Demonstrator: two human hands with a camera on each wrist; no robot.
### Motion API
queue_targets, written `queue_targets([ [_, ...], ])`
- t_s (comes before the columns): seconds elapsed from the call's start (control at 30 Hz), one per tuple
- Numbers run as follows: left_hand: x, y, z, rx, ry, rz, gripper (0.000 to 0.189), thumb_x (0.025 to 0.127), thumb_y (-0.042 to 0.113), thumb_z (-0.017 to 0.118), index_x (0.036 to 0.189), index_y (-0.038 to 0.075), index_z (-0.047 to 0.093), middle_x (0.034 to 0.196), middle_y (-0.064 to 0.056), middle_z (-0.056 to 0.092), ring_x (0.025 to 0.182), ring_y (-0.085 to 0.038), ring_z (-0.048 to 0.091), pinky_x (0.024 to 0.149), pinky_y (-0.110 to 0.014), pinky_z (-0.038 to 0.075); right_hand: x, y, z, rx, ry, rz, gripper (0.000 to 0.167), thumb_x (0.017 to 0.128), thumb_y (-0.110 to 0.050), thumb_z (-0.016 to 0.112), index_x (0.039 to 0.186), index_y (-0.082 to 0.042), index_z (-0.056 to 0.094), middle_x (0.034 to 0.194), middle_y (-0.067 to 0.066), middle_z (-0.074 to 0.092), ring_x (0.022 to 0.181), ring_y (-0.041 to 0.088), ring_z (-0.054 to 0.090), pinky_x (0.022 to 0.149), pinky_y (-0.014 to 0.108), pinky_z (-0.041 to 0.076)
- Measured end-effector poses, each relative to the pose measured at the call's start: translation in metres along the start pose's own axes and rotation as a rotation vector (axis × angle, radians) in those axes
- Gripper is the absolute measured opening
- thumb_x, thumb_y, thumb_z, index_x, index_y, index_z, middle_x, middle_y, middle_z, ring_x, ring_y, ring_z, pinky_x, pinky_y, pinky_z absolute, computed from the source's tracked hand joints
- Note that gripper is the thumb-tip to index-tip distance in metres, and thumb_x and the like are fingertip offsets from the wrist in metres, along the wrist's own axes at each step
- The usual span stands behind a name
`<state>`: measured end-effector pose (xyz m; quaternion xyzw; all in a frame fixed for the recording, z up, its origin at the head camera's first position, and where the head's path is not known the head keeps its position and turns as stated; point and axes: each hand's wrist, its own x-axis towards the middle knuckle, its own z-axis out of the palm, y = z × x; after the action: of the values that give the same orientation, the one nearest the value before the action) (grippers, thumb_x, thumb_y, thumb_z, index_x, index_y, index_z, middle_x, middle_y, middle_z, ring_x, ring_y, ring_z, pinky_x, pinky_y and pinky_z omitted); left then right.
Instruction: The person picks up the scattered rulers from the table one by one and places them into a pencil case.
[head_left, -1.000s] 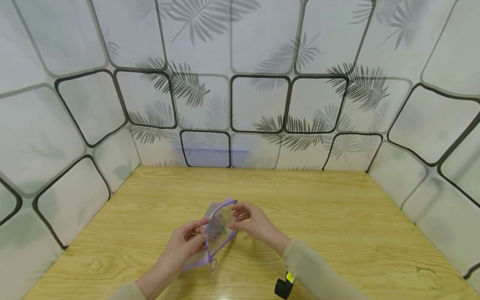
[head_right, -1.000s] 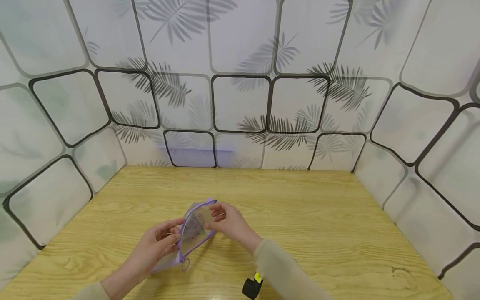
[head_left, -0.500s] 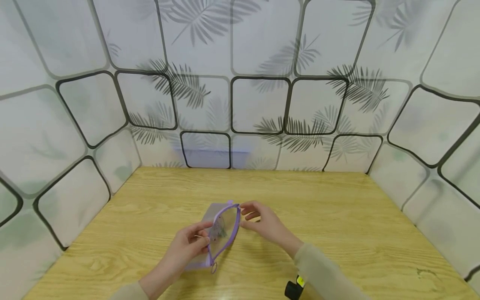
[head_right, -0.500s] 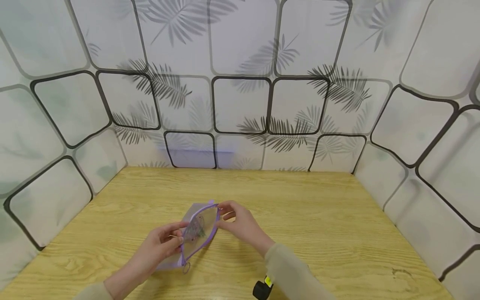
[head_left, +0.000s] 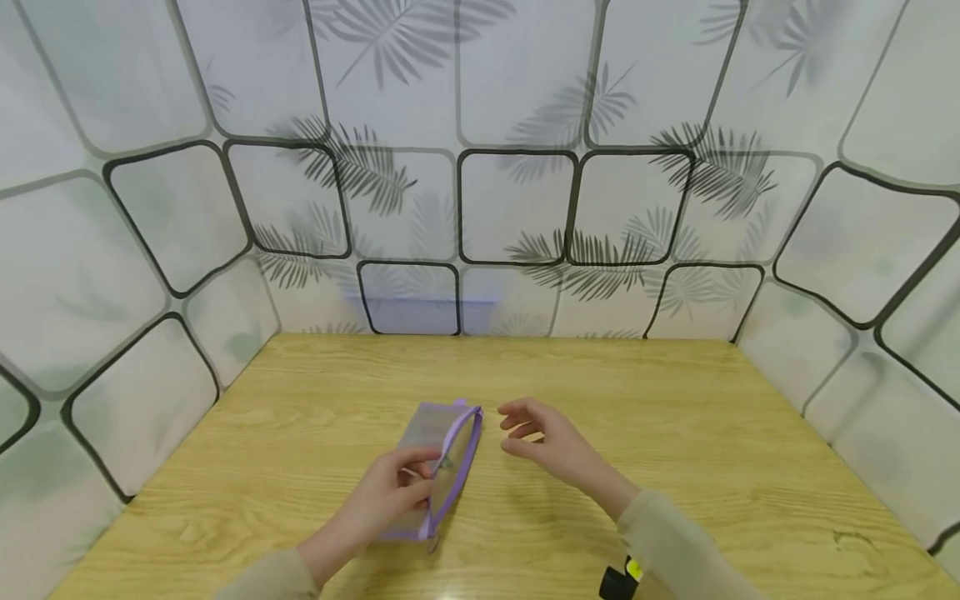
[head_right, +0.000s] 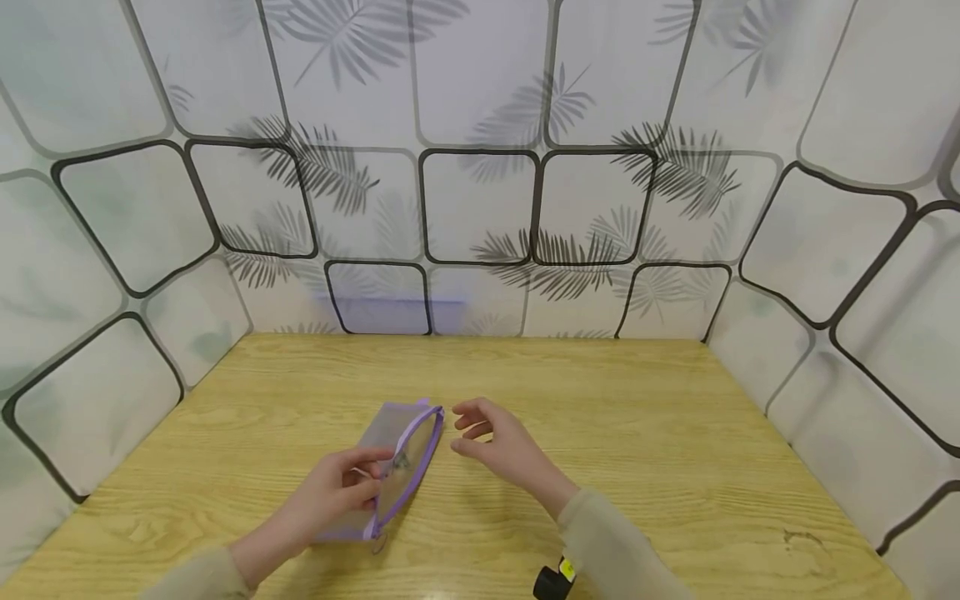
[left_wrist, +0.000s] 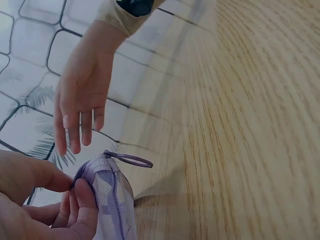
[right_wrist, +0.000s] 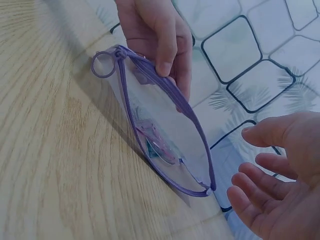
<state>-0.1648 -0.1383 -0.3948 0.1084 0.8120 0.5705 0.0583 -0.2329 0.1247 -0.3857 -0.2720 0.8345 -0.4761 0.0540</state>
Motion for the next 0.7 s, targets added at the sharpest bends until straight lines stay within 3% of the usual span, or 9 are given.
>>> queue_targets([
  [0.7,0.027,-0.015,0.02,0.108,-0.026,0.073,0.051,0.081,-0.007,0.066,0.128,-0.018,0.05,0.089,-0.014,0.061,0.071,-0.013,0.064,0.057,-0.022,0.058,-0.018,0.009,-0.032,-0.093,-0.013,0.012,0.04,0.098,-0.022,0.062,0.134,-0.007,0.054,0.122,0.021,0.062,0.106,0.028,0.064,0.084,0.029,0.057],
])
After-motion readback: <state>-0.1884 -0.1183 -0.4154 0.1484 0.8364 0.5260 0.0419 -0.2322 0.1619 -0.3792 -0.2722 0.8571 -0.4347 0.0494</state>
